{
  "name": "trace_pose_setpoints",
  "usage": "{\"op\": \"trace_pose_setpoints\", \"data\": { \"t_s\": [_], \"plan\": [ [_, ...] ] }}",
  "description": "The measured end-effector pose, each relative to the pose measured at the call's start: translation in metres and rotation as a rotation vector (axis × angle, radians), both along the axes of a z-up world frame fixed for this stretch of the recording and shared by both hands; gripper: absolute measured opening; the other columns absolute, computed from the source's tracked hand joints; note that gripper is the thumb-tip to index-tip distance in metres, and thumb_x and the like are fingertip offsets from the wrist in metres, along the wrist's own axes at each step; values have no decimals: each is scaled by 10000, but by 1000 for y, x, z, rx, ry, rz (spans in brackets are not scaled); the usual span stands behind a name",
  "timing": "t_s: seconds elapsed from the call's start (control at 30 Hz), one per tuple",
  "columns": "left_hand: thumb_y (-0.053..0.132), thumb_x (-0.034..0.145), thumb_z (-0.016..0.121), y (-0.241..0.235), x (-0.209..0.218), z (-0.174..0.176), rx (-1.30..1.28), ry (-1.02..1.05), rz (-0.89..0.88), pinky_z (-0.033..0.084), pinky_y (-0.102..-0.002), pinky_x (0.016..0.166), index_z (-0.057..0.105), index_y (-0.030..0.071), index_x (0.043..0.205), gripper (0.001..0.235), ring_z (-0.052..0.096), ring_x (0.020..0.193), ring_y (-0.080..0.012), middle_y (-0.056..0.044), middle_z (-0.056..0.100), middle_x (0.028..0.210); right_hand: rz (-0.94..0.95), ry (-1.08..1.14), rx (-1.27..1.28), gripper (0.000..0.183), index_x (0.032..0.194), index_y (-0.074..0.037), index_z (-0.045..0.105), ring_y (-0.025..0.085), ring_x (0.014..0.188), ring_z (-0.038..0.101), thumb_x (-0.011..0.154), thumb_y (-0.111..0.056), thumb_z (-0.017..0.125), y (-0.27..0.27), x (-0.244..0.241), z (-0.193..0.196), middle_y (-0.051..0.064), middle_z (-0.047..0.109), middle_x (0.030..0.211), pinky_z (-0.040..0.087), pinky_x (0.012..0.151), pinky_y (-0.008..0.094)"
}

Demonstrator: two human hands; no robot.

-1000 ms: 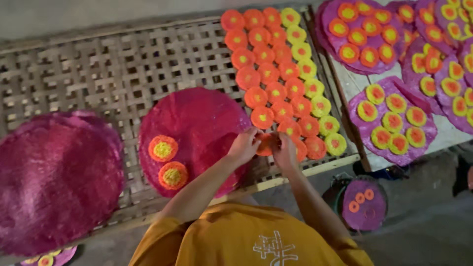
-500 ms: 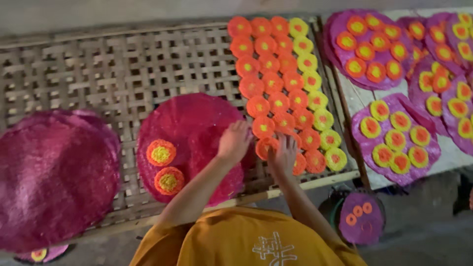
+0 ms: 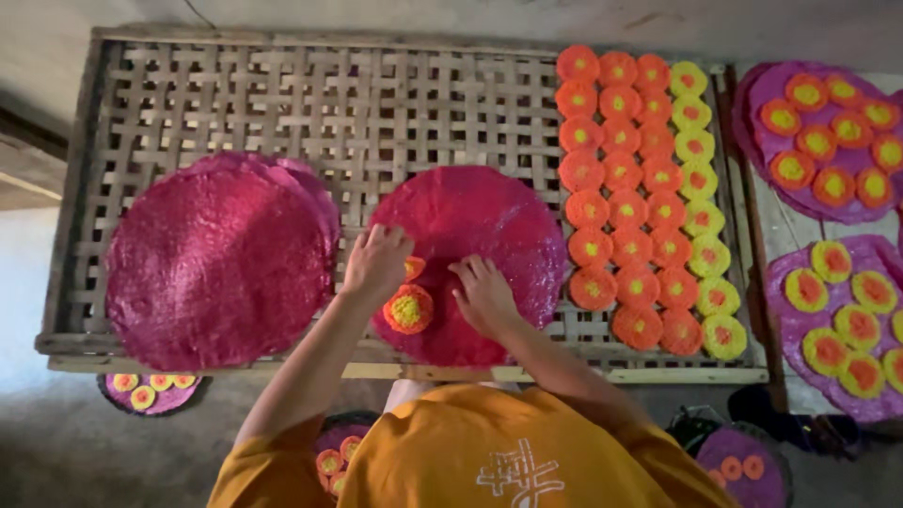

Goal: The person attaches small yellow and orange circular paper ornaments onto larger circular pink bases by hand on a woven wooden surface.

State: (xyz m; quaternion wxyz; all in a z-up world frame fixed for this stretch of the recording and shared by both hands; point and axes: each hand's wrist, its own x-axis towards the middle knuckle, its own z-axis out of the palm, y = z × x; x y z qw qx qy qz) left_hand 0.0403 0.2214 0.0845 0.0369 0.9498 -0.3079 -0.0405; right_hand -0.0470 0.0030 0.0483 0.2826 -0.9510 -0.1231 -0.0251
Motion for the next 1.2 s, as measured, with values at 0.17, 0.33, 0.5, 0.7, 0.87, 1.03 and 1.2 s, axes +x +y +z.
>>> {"op": "trace_pose_setpoints", "data": {
  "t_s": [0.17, 0.33, 0.5, 0.7, 0.87, 1.03, 1.2],
  "plan": [
    [257, 737, 780, 37, -24, 46, -290, 2, 41, 472, -466, 960, 685, 114, 902, 237, 647, 984, -257, -45, 683, 941, -66, 29, 0, 432, 1263, -71, 608, 391, 1127, 551, 861, -186, 717, 6, -12, -6, 177, 587, 1236, 493, 963, 497],
    [239, 854, 709, 6, -62, 76, -296, 275, 5, 529, -408, 920, 696, 160, 992, 160, 692, 864, -182, 6, 699, 924, -144, 881, 1518, 527, 1223, -4, 649, 271, 1020, 695, 1037, -470, 487, 12, -55, -6, 137, 727, 1096, 555, 926, 433],
    [280, 728, 814, -68, -99, 43, -678, 207, -344, 459, -502, 875, 653, 83, 1173, 512, 636, 1030, -405, -192, 667, 1165, -471, 690, 1970, 418, 1230, -15, 649, 210, 986, 688, 992, -324, 499, -48, -103, -12, 91, 745, 1088, 573, 856, 368],
    [228, 924, 706, -185, -96, -63, -811, 871, -135, 567, -435, 892, 577, 78, 1284, 410, 725, 1037, -333, -157, 708, 1103, -741, 293, 1392, 266, 1238, 0, 626, 220, 989, 709, 994, -95, 580, -134, -149, -48, 80, 707, 1090, 573, 823, 372],
    [172, 862, 734, -246, -105, -101, -768, 665, -218, 586, -449, 775, 605, 70, 1143, 326, 704, 907, -330, -177, 673, 1041, -954, 26, 193, 217, 1137, -34, 682, 338, 897, 689, 932, -106, 685, -163, -153, -59, 172, 697, 1006, 548, 767, 429],
    [193, 894, 698, -270, -104, -98, -537, 649, -168, 554, -497, 750, 582, 117, 1212, 347, 681, 916, -373, -137, 676, 1037, -1003, 22, 182, 292, 1208, -61, 633, 387, 919, 670, 920, -99, 657, -162, -146, -42, 182, 676, 1046, 537, 775, 454],
    [197, 863, 660, -258, -101, -95, -491, 391, -329, 559, -478, 840, 610, 139, 1194, 340, 681, 1011, -374, -127, 656, 1153, -896, -102, 7, 473, 1292, -55, 586, 436, 1028, 629, 832, -105, 686, -163, -139, -23, 199, 634, 1169, 512, 843, 488]
  ]
}}
